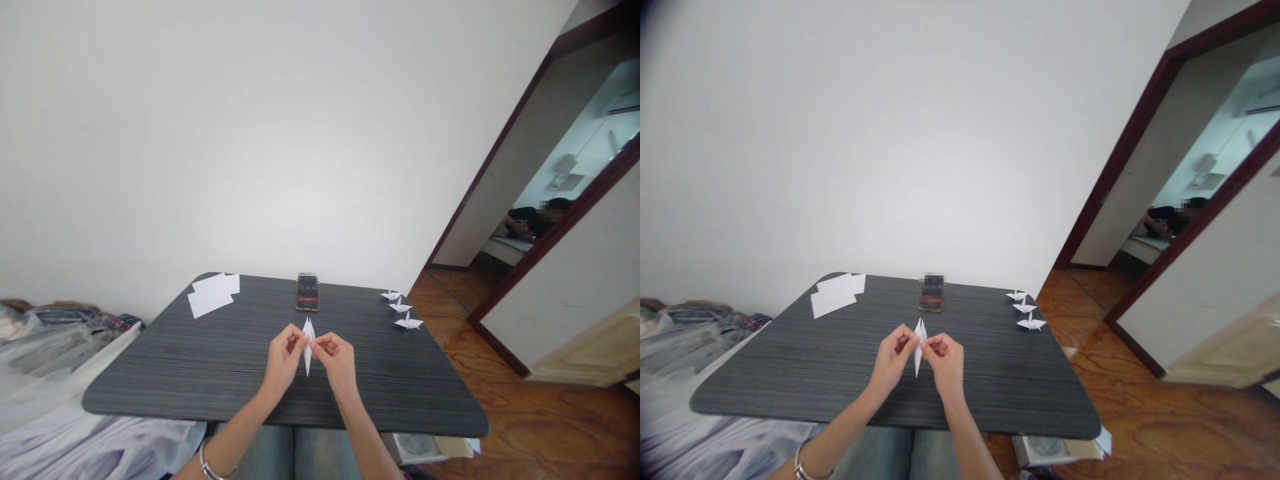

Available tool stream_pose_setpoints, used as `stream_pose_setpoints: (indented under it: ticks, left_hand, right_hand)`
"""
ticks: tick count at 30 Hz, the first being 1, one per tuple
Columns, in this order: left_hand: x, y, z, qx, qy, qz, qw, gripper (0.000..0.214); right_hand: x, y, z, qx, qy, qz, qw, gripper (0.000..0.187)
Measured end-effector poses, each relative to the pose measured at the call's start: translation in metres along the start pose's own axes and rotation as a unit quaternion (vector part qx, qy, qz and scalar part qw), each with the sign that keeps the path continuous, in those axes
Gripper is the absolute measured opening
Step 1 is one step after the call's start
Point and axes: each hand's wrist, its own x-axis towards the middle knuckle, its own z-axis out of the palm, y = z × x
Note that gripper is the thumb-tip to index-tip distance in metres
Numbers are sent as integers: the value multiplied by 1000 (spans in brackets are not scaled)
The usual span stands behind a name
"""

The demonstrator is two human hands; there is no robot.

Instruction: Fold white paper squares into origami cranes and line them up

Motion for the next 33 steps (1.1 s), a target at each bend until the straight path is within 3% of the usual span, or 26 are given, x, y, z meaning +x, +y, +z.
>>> stream_pose_setpoints:
  ticks: [10,22,28,33]
  left_hand:
    - [1,-3,1,-53,0,-32,998,19]
    - [19,11,-14,-65,-102,-64,991,24]
    - [17,10,-9,-48,-62,-22,997,21]
    - [13,5,-2,-67,-30,-39,997,22]
  right_hand:
    - [3,-3,-2,51,-32,16,998,26]
    - [0,-5,-2,55,-60,44,996,25]
    - [0,-3,-2,57,-78,48,994,20]
    - [-1,-3,0,71,-76,44,994,14]
